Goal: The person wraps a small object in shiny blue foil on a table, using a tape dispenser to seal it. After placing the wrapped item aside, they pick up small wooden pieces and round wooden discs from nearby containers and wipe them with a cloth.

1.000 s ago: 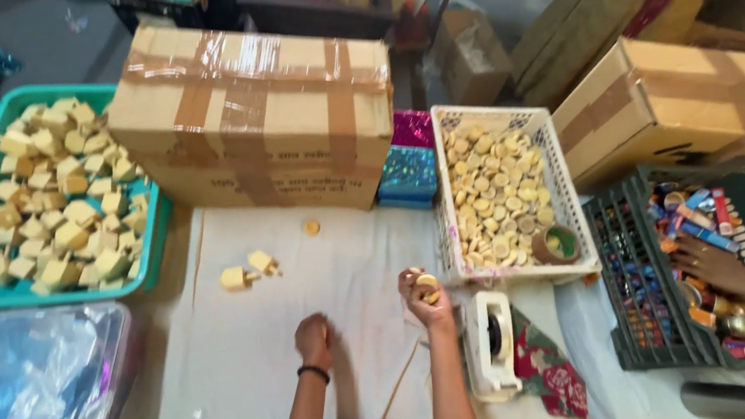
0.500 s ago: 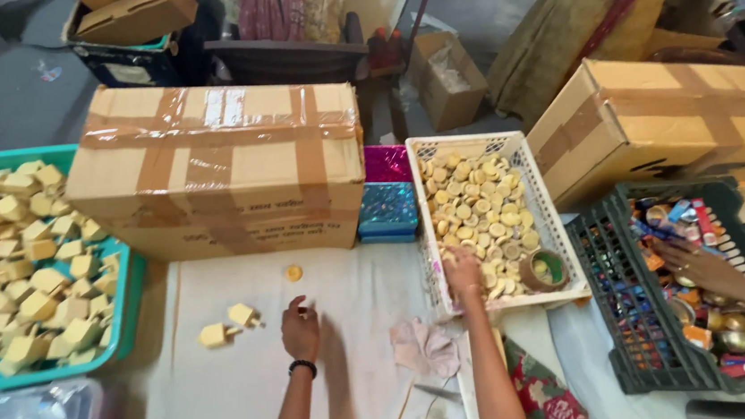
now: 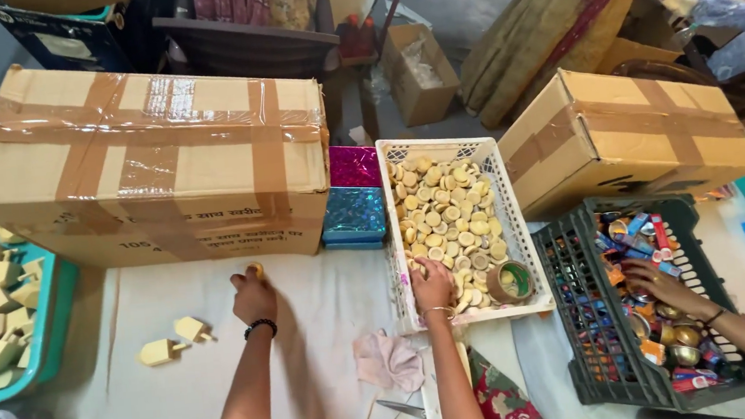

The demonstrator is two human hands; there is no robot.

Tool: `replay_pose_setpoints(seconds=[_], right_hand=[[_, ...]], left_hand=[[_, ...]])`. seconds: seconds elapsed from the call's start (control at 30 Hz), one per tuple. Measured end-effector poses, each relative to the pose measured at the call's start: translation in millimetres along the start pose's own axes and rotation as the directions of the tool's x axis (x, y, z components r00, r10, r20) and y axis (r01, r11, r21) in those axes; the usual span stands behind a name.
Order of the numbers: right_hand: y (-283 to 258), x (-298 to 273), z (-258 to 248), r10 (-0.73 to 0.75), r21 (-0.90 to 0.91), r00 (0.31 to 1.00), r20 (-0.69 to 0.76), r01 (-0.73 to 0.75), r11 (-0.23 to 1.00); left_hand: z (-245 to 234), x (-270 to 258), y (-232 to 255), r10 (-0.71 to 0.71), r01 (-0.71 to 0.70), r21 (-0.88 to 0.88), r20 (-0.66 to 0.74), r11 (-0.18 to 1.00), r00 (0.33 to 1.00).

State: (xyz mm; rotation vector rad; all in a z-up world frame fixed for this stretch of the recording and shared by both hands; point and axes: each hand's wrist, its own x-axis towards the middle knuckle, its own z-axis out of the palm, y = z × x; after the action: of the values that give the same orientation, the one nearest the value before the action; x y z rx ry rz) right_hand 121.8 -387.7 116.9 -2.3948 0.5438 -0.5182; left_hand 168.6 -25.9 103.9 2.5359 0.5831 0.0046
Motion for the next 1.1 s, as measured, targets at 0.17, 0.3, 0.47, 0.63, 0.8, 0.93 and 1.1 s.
replay_pose_setpoints(seconds=[0.17, 0.3, 0.47, 0.63, 0.8, 0.93, 1.1], right_hand=[[-42.7, 3.6, -31.7, 0.235, 0.048, 0.972, 0.010, -0.236, 0.971], [-17.1, -3.6, -28.3, 0.234, 0.352, 0.837, -0.495, -0.053, 0.934], [-22.9, -52.5, -53.5, 0.196, 0.603, 0.874, -0.445, 0.130, 0.787], [-21.9, -161.1, -32.9, 0.228, 0.721, 0.955, -0.189, -0.023, 0.692], [-6.4, -249.7, 1.1, -0.254, 0.041, 0.926, 0.278, 0.253, 0.967], [-73.0, -272.0, -63.4, 0.089, -0.244, 0.816, 0.571, 0.064, 0.968], [7.5, -308.1, -4.5, -0.176, -0.042, 0.934, 0.312, 0.199, 0.979]], left_hand=[[35.6, -24.2, -13.0, 0.218, -0.219, 0.056, 0.026, 0.974, 0.976], [10.7, -92.3, 3.0, 0.333, -0.330, -0.092, 0.020, 0.939, 0.943], [69.6, -130.8, -67.5, -0.115, 0.272, -0.725, 0.259, 0.633, 0.959], [66.8, -150.4, -114.5, -0.131, 0.568, -0.803, 0.553, 0.183, 0.823], [71.9, -138.1, -124.0, -0.118, 0.607, -0.791, 0.612, -0.077, 0.782], [21.7, -133.0, -101.9, -0.036, 0.542, -0.771, 0.585, -0.335, 0.810], [-11.7, -138.8, -92.7, -0.147, 0.378, -0.783, 0.504, -0.494, 0.851]])
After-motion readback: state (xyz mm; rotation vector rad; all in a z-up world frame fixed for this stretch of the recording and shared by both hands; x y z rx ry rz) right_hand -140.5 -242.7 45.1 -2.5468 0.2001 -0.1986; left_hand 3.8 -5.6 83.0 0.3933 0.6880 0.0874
